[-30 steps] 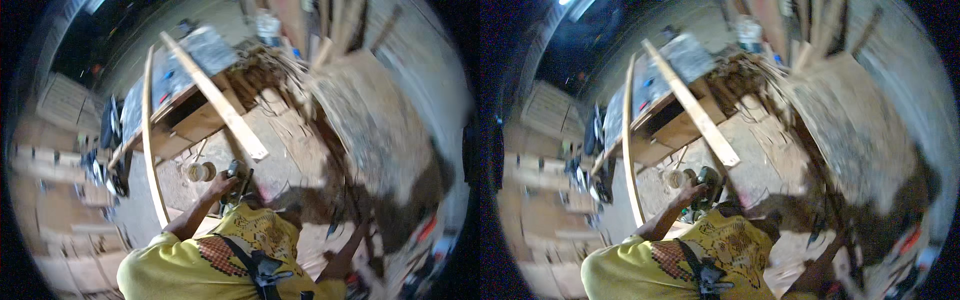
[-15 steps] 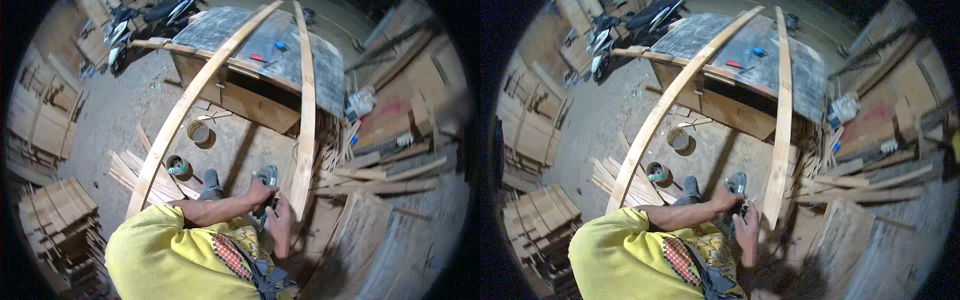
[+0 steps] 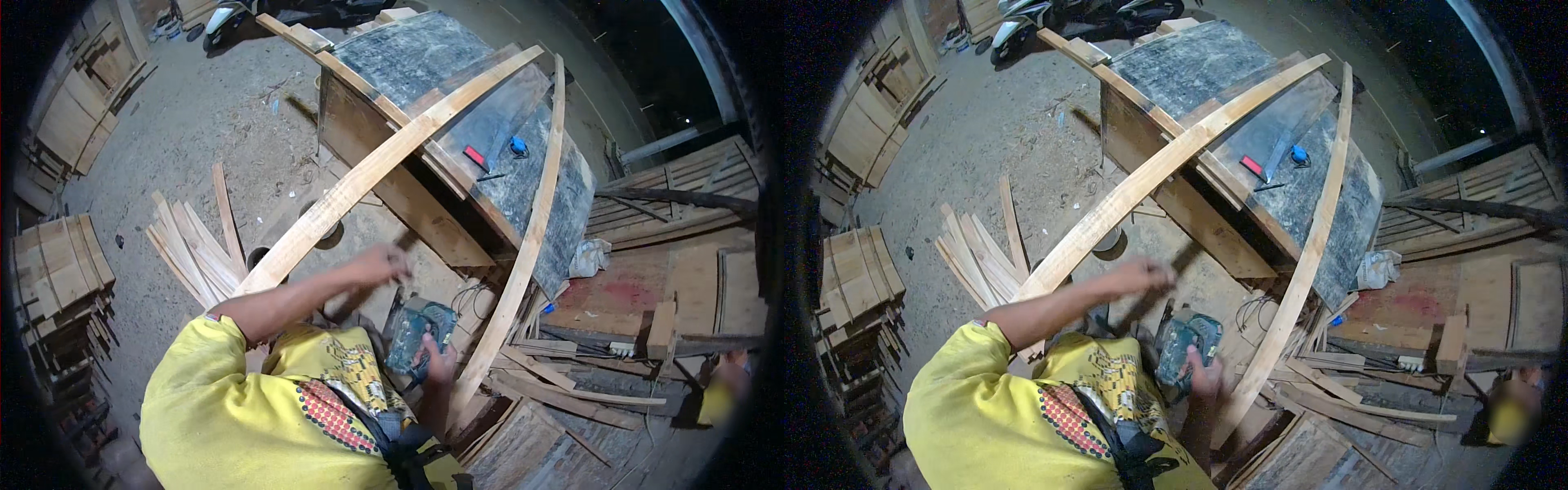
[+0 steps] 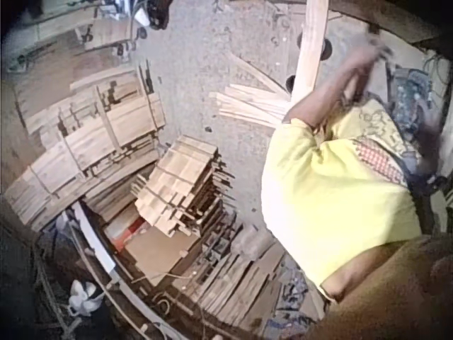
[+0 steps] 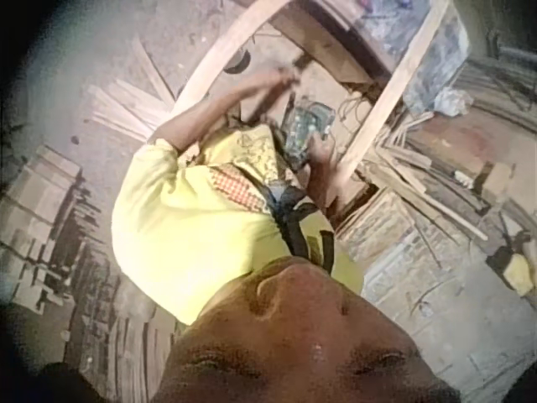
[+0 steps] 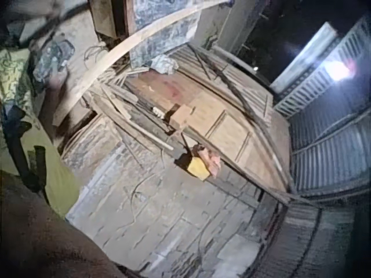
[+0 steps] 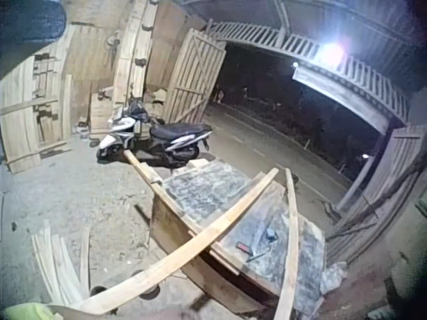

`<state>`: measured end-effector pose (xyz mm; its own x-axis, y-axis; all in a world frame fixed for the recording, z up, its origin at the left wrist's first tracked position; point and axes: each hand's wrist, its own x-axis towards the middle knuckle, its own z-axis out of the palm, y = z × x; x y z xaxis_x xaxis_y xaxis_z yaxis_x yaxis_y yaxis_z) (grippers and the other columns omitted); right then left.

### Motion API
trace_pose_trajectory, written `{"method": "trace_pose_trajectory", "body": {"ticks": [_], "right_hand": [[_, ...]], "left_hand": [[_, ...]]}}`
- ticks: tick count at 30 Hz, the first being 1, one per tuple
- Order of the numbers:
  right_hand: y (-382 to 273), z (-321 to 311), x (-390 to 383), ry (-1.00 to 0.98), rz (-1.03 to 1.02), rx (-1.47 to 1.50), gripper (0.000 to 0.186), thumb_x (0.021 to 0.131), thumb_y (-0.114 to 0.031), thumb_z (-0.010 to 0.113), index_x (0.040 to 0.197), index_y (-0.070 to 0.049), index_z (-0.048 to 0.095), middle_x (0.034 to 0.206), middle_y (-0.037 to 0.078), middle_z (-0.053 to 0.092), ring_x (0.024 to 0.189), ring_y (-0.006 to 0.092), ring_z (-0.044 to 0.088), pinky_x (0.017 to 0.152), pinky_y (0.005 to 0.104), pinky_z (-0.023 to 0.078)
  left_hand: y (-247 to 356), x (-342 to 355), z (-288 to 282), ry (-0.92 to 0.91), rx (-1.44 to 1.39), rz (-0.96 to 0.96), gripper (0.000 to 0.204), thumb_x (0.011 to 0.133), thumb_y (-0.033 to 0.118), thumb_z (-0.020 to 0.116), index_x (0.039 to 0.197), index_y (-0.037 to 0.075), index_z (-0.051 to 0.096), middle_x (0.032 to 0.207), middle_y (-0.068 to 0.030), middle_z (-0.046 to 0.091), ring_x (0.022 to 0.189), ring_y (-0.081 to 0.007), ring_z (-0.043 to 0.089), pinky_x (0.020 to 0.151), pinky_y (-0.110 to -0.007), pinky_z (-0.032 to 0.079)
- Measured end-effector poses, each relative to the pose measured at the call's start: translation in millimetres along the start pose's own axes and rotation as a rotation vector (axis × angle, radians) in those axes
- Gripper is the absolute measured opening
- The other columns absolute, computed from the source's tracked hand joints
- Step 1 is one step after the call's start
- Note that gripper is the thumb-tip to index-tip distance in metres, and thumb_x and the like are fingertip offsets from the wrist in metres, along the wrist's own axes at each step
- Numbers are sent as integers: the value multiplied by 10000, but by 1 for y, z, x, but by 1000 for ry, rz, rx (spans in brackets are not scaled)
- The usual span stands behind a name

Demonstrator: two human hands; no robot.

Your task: Cutting a wooden board with a jigsaw after measuring and marking it with a square.

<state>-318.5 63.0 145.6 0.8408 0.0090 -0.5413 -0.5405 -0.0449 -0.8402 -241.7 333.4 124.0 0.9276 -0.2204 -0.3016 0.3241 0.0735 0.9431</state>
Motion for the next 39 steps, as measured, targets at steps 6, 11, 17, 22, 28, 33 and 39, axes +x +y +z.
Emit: {"method": "trace_pose_trajectory", "body": {"ticks": [6,11,17,22,28,33,39], "right_hand": [[-69,-11,57,-134,75,68,311,856,-182,693,1101,-6,617,772,27,571,622,142,557,539,288,480],[-107,-19,115,-159,-130,-408,450,784,-180,734,1164,27,609,898,54,648,773,152,618,710,283,520],[-152,-30,174,-307,-78,-562,556,764,-166,748,1251,39,575,1100,141,674,983,230,640,878,368,501],[-185,-5,209,-318,-124,-765,486,782,-162,739,1212,18,602,1054,170,691,932,256,668,833,386,516],[-231,73,223,-605,-316,-982,335,805,-133,715,1100,12,650,941,101,700,824,185,648,772,347,516],[-245,130,224,-673,-306,-1075,321,800,-125,714,1081,20,655,904,146,717,809,217,688,748,355,517],[-252,180,218,-666,-219,-1154,318,785,-135,700,1050,34,650,867,175,706,782,223,687,702,357,516]], "left_hand": [[14,125,-113,858,285,274,386,881,306,693,1083,-20,650,955,-167,708,861,-287,675,750,-396,527],[34,195,-163,841,748,-87,693,829,559,684,1085,-82,635,1020,-272,680,979,-407,651,835,-483,511],[11,202,-191,423,560,-271,882,783,790,583,839,-87,658,833,-281,666,796,-370,662,733,-478,494],[-53,147,-189,516,584,-237,851,790,753,618,855,-95,610,800,-265,626,813,-374,647,755,-473,492],[-70,71,-189,449,493,-430,878,737,782,645,838,-90,668,756,-261,658,763,-380,662,723,-476,510],[-36,52,-194,418,293,-411,798,730,677,709,1067,-46,696,969,-267,703,941,-398,677,838,-457,517],[-37,54,-198,474,345,-294,790,715,684,727,1041,-35,685,877,-244,699,865,-381,686,781,-461,518]]}}
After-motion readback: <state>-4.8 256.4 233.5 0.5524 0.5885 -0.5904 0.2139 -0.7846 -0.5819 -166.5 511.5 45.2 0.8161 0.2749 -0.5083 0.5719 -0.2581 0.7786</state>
